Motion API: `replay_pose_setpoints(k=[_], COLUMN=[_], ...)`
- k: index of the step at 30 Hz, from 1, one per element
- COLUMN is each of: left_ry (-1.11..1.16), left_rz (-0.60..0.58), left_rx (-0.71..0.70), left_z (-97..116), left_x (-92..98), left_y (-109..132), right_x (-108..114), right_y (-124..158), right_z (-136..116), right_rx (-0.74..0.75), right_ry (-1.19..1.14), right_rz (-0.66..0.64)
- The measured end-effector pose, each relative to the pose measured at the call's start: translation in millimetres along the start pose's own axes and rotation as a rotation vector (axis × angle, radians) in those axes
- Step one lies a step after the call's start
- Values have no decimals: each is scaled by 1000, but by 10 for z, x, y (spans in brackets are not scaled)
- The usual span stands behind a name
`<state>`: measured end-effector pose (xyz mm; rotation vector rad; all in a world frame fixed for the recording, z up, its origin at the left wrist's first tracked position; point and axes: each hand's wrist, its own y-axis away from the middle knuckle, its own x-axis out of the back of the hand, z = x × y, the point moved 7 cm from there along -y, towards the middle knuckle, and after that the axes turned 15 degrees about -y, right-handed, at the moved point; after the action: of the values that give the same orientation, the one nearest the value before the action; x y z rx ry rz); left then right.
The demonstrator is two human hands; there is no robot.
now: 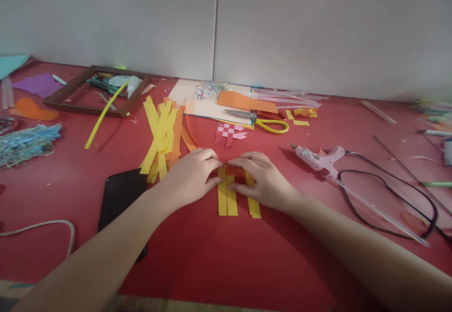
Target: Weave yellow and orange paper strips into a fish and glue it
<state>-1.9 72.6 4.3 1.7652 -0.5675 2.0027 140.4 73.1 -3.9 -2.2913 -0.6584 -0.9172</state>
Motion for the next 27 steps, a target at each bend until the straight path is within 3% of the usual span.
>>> replay_pose_setpoints(k=[20, 27], left_ry=[-19, -21], left_rz=[24, 42], left_rx=[-103, -153], left_z=[94, 147], left_x=[-33, -36], left_y=[14, 0], right_x=[20, 329], right_y=[-15, -75], right_z=[-9, 149], right_rx=[19, -106], right_ry=[0, -59], right_rz=[-8, -72])
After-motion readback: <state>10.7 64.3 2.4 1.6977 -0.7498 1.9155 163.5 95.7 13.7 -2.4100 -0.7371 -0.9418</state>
